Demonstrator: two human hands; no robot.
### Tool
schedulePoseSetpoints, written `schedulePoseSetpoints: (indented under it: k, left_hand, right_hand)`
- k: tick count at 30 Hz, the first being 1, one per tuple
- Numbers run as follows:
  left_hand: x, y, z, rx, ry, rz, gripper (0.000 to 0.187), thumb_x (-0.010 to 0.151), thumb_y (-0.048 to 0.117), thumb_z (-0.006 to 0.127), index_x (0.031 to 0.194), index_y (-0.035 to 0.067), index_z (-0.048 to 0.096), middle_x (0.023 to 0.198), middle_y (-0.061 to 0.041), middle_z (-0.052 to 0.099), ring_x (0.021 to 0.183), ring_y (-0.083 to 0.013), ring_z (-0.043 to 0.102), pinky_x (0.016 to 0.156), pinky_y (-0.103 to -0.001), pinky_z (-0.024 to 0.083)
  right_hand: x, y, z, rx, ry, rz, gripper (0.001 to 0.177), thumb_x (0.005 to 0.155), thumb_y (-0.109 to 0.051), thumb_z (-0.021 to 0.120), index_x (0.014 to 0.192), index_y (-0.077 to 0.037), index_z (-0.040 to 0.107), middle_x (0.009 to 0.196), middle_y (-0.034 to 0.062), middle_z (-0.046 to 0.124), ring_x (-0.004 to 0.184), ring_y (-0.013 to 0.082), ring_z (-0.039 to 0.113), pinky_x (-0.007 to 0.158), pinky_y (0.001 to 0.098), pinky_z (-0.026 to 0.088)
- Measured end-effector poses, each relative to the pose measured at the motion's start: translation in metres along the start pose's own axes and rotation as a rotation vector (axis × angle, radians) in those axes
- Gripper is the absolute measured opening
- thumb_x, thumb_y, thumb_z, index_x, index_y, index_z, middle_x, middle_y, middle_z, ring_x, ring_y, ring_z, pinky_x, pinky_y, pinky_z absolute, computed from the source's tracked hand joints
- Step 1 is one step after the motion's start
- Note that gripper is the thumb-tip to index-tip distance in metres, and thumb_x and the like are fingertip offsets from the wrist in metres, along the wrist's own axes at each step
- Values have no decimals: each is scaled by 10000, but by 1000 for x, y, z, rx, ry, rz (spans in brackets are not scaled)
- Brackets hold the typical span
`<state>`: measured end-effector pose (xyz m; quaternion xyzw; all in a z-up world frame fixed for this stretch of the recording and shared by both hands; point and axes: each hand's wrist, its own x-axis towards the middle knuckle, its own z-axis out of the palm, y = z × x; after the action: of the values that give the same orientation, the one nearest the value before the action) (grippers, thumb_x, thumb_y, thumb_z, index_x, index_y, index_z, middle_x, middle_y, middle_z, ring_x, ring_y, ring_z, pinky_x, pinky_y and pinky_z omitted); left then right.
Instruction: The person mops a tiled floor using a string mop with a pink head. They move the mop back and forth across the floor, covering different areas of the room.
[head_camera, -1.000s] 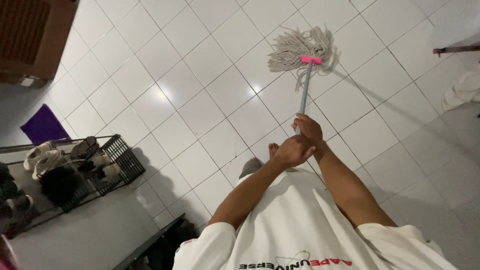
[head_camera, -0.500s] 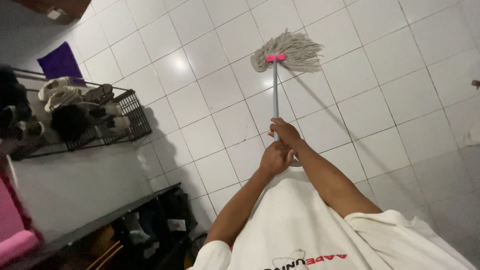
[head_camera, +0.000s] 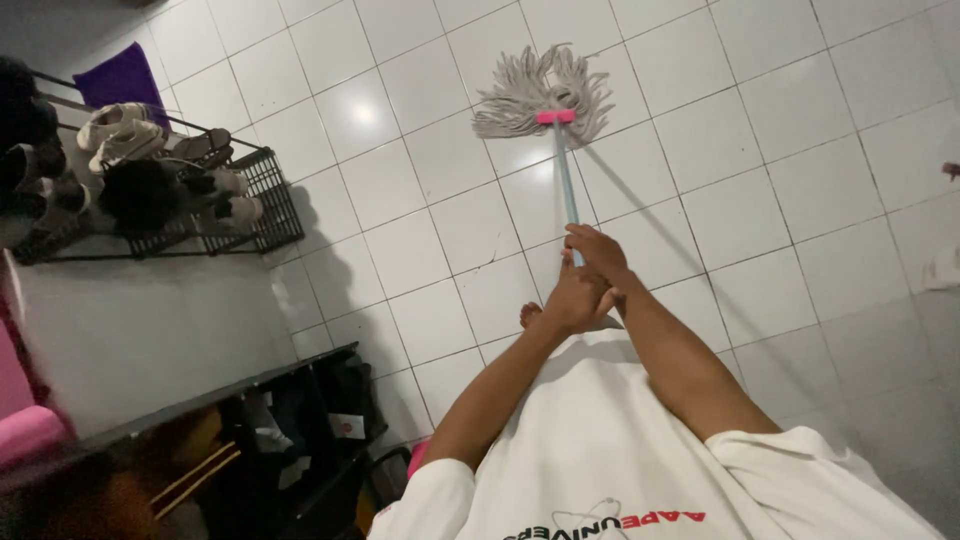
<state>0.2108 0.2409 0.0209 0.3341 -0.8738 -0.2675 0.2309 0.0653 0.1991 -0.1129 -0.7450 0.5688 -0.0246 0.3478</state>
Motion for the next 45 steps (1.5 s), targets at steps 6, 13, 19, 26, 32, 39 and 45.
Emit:
schedulePoseSetpoints:
  k: [6, 13, 19, 26, 32, 39, 45]
  left_hand:
    - [-10, 18, 40, -301, -120, 63, 589, 1026, 374, 347, 625, 37, 617, 621, -213, 635, 655, -431, 633, 737, -542, 513]
    - [-36, 21, 21, -368, -178, 66, 635, 1039, 437, 292, 631, 45, 581, 620, -211, 619, 672, -443, 634, 708, -540, 512]
    - [-83, -15, 9, 34, -41, -94, 660, 1037, 458, 314, 581, 132, 660, 748, -207, 701, 1160, -515, 582, 1174, -568, 255]
    - [-150, -35, -5, -124, 81, -332, 656, 1064, 442, 356, 507, 140, 526, 536, -120, 558, 700, -302, 640, 772, -394, 518]
    - [-165, 0, -15, 6, 261, -383, 588, 1016, 350, 412, 480, 139, 529, 492, -94, 525, 603, -256, 557, 670, -368, 485]
    - [-137, 30, -19, 81, 314, -347, 473, 933, 454, 507, 595, 138, 604, 627, -73, 593, 727, -237, 610, 676, -355, 483]
    - [-81, 34, 31, -165, 257, -262, 573, 991, 487, 477, 576, 98, 550, 646, -116, 607, 756, -315, 642, 740, -402, 514]
  right_hand:
    - [-56, 15, 11, 126, 51, 382, 319, 1043, -542, 483, 1041, -236, 573, 1633, -30, 384, 1415, 333, 459, 1144, 472, 438]
    - [-80, 4, 49, 120, 99, 415, 363, 1071, -555, 480, 1060, -201, 561, 1625, 5, 397, 1336, 360, 545, 1107, 487, 462]
    - [-47, -47, 54, 116, 41, 214, 244, 1047, -357, 536, 1110, -124, 568, 1603, 126, 418, 1379, 483, 469, 1091, 568, 464]
    - [-6, -127, 73, 26, -60, -69, 268, 1042, -391, 574, 1109, -132, 594, 1541, 135, 470, 1349, 480, 502, 1042, 556, 496]
    - [3, -134, 80, -1, -145, -190, 252, 1025, -369, 594, 1086, -125, 606, 1539, 130, 470, 1301, 477, 544, 1020, 554, 511]
    - [-7, -89, 81, -24, -196, -192, 269, 1036, -419, 560, 1059, -160, 632, 1560, 46, 461, 1225, 436, 611, 993, 517, 523]
    - [-21, -42, 41, 4, -126, -88, 279, 1017, -470, 582, 941, -204, 623, 1574, -53, 449, 1218, 379, 633, 969, 485, 530]
